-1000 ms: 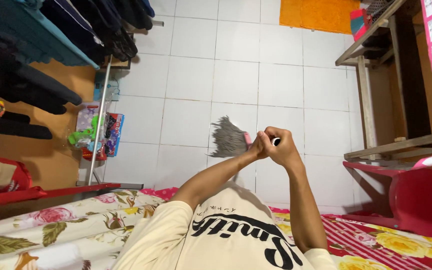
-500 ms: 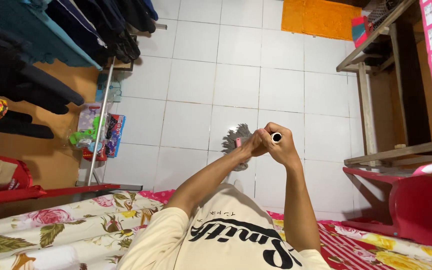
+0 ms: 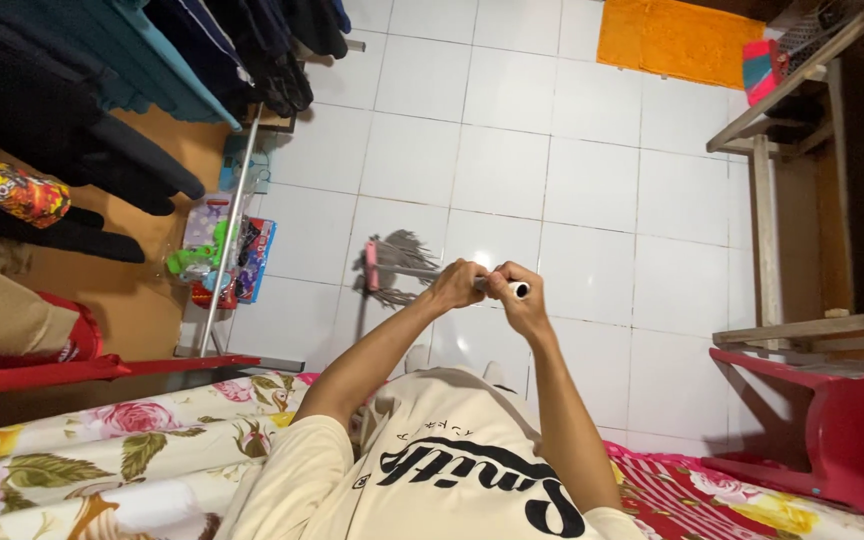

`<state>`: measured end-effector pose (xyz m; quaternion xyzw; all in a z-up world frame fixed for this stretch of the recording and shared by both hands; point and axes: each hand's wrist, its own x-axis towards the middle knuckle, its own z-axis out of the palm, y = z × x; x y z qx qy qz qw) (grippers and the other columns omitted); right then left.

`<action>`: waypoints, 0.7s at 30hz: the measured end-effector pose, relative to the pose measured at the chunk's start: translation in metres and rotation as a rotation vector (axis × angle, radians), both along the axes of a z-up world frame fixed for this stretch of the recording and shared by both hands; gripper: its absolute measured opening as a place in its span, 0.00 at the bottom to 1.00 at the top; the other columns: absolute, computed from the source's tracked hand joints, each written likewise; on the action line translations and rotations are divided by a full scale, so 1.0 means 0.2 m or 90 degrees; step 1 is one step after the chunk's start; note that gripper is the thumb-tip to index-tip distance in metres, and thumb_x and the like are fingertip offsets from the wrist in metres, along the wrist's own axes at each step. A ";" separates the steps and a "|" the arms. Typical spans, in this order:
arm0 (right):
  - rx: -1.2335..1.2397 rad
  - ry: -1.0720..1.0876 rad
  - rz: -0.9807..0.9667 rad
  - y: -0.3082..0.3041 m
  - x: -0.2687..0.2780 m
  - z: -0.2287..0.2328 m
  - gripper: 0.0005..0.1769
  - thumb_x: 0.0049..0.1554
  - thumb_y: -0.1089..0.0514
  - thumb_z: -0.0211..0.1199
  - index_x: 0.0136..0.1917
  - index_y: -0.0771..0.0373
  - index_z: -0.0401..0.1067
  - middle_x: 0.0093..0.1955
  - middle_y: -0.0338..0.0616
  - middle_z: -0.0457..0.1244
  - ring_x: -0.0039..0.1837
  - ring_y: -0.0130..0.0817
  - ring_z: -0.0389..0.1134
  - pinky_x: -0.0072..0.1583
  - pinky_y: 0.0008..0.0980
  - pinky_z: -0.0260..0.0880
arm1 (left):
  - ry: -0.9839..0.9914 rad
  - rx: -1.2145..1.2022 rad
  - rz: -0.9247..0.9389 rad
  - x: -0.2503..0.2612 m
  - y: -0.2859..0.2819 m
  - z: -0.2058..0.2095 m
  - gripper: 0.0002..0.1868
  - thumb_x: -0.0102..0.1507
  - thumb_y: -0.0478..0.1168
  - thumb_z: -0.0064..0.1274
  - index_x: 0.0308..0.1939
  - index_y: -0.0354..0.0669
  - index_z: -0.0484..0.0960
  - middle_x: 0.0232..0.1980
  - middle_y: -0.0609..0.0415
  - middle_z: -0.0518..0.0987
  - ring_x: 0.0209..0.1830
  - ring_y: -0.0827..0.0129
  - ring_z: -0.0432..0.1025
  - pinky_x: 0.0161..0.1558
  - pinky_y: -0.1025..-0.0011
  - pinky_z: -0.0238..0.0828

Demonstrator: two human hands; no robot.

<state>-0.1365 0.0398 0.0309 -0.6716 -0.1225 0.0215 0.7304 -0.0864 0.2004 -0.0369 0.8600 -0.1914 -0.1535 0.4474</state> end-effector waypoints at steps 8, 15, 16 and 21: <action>-0.058 0.000 0.005 0.22 -0.05 -0.24 0.19 0.66 0.56 0.57 0.35 0.66 0.68 0.33 0.40 0.64 0.38 0.25 0.63 0.43 0.28 0.65 | -0.010 0.104 0.043 -0.05 0.27 -0.25 0.09 0.60 0.42 0.56 0.29 0.42 0.84 0.31 0.40 0.82 0.35 0.42 0.77 0.41 0.52 0.74; -0.110 -0.008 0.046 0.07 -0.02 -0.10 0.19 0.64 0.56 0.60 0.33 0.67 0.69 0.29 0.38 0.63 0.35 0.24 0.61 0.40 0.27 0.63 | -0.038 0.072 0.115 -0.08 0.11 -0.24 0.09 0.58 0.42 0.59 0.28 0.40 0.81 0.30 0.39 0.81 0.35 0.41 0.77 0.40 0.52 0.74; -0.109 -0.009 0.053 0.02 -0.01 -0.09 0.19 0.64 0.56 0.60 0.33 0.67 0.69 0.29 0.38 0.63 0.35 0.24 0.61 0.40 0.27 0.63 | -0.039 0.073 0.121 -0.09 0.06 -0.23 0.09 0.58 0.42 0.59 0.28 0.40 0.81 0.30 0.39 0.81 0.35 0.41 0.77 0.40 0.52 0.74; -0.140 0.003 0.039 -0.25 -0.06 0.06 0.19 0.63 0.58 0.60 0.32 0.67 0.69 0.28 0.37 0.62 0.34 0.22 0.61 0.39 0.26 0.63 | -0.065 -0.014 0.109 -0.15 -0.27 -0.17 0.07 0.49 0.39 0.63 0.29 0.43 0.83 0.31 0.43 0.83 0.35 0.46 0.79 0.39 0.55 0.75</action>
